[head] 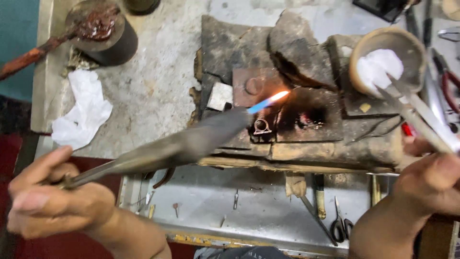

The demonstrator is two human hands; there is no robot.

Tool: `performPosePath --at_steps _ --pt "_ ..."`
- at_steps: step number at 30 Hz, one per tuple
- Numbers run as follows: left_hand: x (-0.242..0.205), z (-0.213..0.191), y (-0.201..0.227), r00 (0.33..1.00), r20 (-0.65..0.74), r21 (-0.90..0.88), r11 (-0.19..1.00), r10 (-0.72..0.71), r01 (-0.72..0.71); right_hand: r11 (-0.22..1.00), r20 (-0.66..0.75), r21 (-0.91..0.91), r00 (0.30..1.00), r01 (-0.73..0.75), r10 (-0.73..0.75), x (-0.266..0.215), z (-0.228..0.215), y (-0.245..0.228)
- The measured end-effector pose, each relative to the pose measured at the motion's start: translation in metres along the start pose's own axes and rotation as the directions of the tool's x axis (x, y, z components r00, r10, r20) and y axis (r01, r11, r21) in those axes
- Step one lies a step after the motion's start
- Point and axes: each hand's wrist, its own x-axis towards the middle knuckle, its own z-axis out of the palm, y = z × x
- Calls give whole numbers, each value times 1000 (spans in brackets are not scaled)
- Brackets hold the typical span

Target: Heating a metal ring with a blowtorch and adjusting its position with tweezers on a soldering block.

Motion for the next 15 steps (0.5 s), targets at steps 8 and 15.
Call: performPosePath --at_steps 8,15 --pt "-1 -1 6 1000 14 38 999 15 -16 960 318 21 909 278 -270 72 2 -21" --pt "-3 -8 6 994 99 101 994 38 -48 930 406 9 848 368 -340 85 4 -21"
